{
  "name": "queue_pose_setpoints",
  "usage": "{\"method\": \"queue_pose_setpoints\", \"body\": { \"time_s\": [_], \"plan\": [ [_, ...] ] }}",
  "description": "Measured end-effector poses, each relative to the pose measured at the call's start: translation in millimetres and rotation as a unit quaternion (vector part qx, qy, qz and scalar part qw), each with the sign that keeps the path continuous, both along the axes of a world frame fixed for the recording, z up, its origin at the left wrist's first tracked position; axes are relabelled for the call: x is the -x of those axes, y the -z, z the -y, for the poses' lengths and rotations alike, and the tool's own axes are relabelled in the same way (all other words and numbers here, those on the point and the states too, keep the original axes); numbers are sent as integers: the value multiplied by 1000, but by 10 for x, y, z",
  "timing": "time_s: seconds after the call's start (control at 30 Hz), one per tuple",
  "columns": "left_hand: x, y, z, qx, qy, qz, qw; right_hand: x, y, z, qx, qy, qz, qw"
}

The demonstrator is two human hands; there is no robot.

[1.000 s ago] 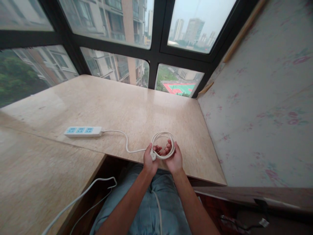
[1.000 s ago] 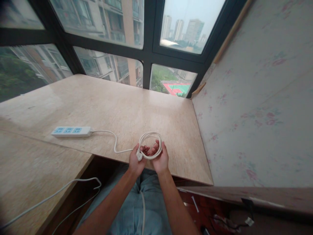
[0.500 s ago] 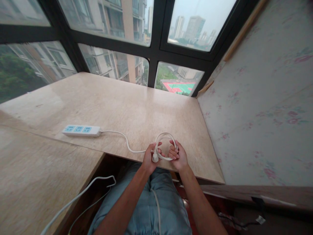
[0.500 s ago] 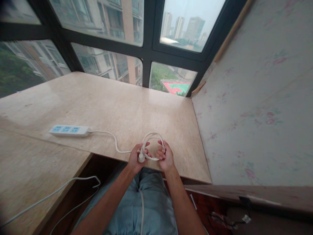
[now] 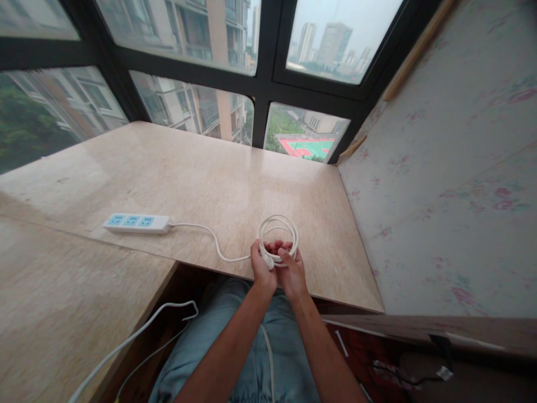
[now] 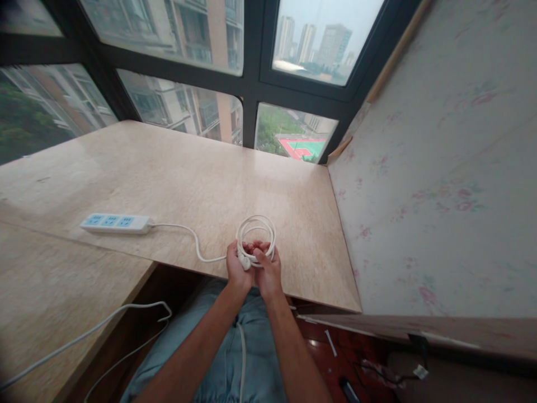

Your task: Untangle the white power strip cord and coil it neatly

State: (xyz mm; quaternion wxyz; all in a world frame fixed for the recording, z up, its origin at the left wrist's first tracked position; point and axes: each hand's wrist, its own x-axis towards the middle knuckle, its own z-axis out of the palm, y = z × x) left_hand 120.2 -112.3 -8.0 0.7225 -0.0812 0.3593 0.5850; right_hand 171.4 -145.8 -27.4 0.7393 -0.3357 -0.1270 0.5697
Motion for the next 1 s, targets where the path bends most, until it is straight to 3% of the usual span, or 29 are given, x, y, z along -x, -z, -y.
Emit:
{"method": "queue_pose_setpoints", "body": {
  "time_s": [0.17, 0.4, 0.67, 0.8, 1.0],
  "plan": [
    [-166, -54, 37, 21, -17, -36, 999, 83, -27, 0, 25, 16, 40, 999],
    [-291, 67, 132, -78, -10, -208, 975, 62, 65, 20, 61, 27, 60, 996],
    [-176, 124, 94, -108, 61, -231, 965, 118, 119, -103, 99, 124, 70, 985],
    [-115, 109, 83, -117, 90, -252, 956, 118, 97, -168, 77, 145, 20, 986],
    [-46, 91, 111, -120, 134, -203, 962, 54, -18, -278, 34, 172, -33, 984]
  ]
}}
